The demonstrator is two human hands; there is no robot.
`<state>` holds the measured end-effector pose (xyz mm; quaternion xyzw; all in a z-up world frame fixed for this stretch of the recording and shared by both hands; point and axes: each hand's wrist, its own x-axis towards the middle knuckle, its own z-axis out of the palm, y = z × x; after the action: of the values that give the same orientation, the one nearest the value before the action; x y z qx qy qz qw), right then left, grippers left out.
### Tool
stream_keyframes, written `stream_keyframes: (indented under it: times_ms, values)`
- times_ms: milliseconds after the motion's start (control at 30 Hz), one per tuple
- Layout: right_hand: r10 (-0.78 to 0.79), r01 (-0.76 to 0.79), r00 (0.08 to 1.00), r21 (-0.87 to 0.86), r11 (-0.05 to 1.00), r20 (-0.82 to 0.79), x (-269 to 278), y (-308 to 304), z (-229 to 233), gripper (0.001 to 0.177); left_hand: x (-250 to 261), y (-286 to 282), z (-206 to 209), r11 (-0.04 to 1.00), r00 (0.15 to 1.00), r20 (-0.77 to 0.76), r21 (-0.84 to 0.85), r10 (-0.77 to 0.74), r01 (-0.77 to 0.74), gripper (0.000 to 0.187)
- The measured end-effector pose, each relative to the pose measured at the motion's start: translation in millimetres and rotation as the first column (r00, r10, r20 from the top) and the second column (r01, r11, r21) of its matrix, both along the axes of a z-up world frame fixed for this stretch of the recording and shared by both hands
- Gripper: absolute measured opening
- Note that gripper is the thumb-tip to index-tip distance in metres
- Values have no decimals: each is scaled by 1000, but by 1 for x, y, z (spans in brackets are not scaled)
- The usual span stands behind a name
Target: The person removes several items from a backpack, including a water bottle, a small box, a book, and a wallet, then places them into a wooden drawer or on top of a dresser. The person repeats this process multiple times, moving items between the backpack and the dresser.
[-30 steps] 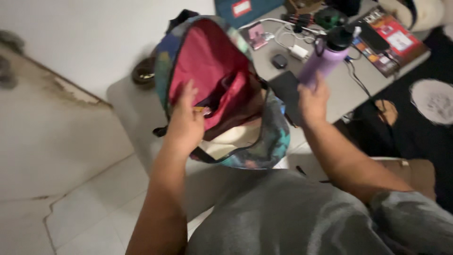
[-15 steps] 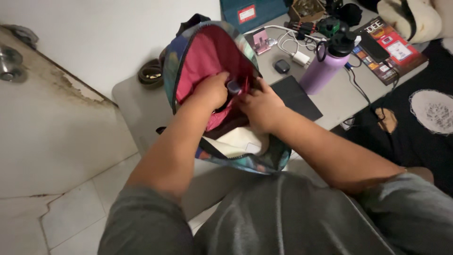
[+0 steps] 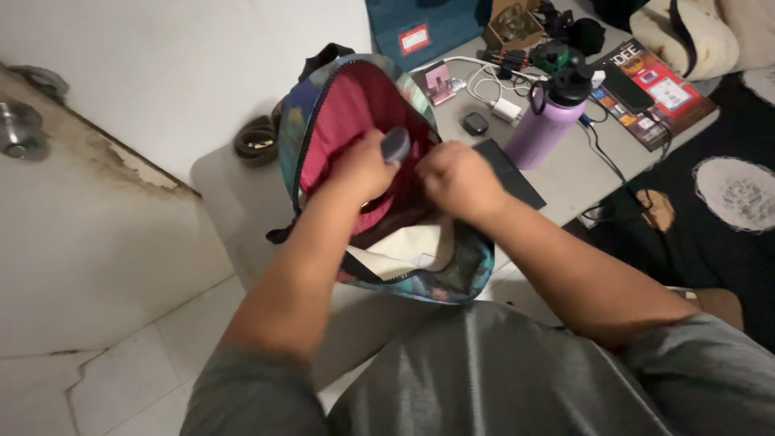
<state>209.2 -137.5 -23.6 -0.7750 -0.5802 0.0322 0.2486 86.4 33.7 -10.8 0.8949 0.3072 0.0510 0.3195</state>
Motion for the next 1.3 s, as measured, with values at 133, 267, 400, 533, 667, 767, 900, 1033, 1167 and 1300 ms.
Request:
stream_keyframes:
  times_ms: [133, 267, 400, 533, 667, 767, 900, 1033, 1167, 1300]
  values:
    - [50, 107, 840, 256, 961, -540, 2, -5, 22, 50, -54, 6, 40, 992, 966, 257, -112, -28, 58, 49]
    - [325, -168, 812, 338, 926, -486, -10, -12, 49, 79, -76, -8, 76, 805, 737, 675, -437, -1, 401, 43]
    - [316, -146, 497, 282, 948, -808, -27, -8, 58, 72, -77, -28, 83, 786, 704, 672, -555, 230, 272, 45]
    - [218, 96, 522, 311, 945, -824, -19, -20, 55, 68, -94, -33, 49, 969, 404, 881, -217, 248, -121, 69]
    - [241, 263, 417, 371, 891, -876, 12, -36, 33, 64, -117, -22, -12, 844, 580, 735, 21, 350, -536, 98]
    - [177, 440, 253, 276, 855, -951, 33, -33, -6, 58, -114, -23, -58, 824, 670, 484, -390, 563, -411, 58]
    - [119, 553, -54, 70, 830, -991, 56, -29, -63, 39, -121, -9, -86, 743, 697, 256, -241, 670, -625, 33]
    - [70, 389, -129, 15, 921, -989, 52, -21, -98, 40, -149, 8, -89, 756, 688, 321, -197, 651, -624, 31]
    - [149, 411, -263, 29, 911, -953, 14, 15, -104, 34, -179, 21, -77, 685, 665, 174, -102, 726, -721, 34]
    - [141, 355, -351, 7, 935, -926, 0, 36, -101, 41, -201, 26, -58, 704, 643, 291, -232, 709, -671, 34]
